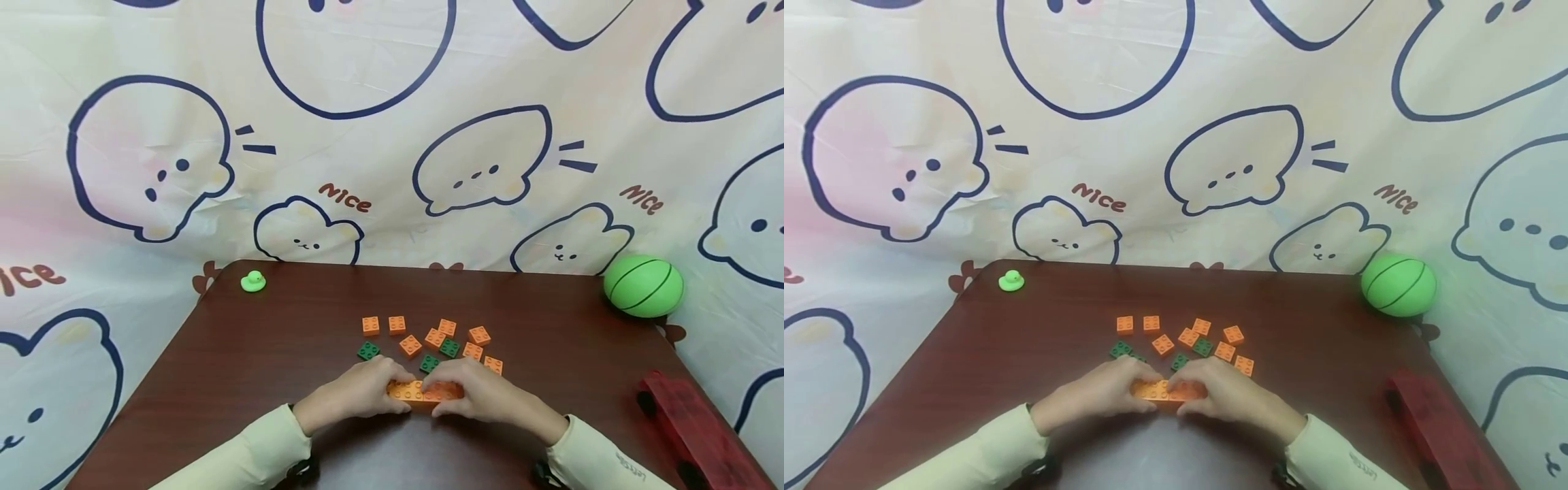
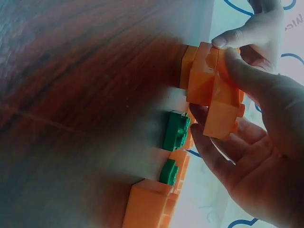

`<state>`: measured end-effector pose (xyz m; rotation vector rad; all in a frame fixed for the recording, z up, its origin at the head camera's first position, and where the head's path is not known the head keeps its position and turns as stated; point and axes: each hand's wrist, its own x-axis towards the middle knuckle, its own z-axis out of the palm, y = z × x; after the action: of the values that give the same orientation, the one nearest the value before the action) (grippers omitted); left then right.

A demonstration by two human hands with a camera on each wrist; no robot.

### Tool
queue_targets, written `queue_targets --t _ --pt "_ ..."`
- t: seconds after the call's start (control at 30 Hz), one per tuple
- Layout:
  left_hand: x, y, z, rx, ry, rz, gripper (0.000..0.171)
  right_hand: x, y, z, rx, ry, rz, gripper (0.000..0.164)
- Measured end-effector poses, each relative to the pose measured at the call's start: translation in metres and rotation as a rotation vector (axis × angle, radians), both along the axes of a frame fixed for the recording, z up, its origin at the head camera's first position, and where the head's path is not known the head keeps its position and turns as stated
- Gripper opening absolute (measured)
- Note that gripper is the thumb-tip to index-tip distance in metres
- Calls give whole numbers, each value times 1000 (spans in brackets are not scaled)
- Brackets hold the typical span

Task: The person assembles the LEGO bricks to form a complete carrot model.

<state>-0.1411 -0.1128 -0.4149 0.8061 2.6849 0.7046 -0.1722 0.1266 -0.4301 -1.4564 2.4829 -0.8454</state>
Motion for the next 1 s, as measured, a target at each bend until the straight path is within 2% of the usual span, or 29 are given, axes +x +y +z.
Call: queue_targets --t 0.13,0.2,0.3,0.37,0.47,0.53,0.6,0.7,0.87,1.0 --pt "-6 -1 -5 5 27 -15 41 -1 1 -1 -38 26 18 29" --pt "-11 -4 -6 18 44 -37 48 -2 0 -2 -56 60 38 26" --pt "-22 -14 -2 107 23 -34 59 -3 -1 -2 -63 90 47 23" --pt "-30 -22 4 190 10 15 61 -3 -2 -3 -56 92 48 21" --pt "-45 -36 12 255 48 132 49 -2 -3 -3 -43 69 37 19" --pt "-56 -45 13 242 89 200 41 -2 -4 -2 -41 67 40 19" --pt "-66 -52 11 210 110 241 39 -2 -5 -1 -40 63 35 19" --pt "-77 -58 2 166 94 281 41 -1 -5 -1 -35 55 28 20" --pt "-85 -59 -15 108 47 335 44 1 -4 -1 -29 36 23 21" --pt "-87 -55 -21 64 49 364 44 1 -3 -1 -35 30 22 21"
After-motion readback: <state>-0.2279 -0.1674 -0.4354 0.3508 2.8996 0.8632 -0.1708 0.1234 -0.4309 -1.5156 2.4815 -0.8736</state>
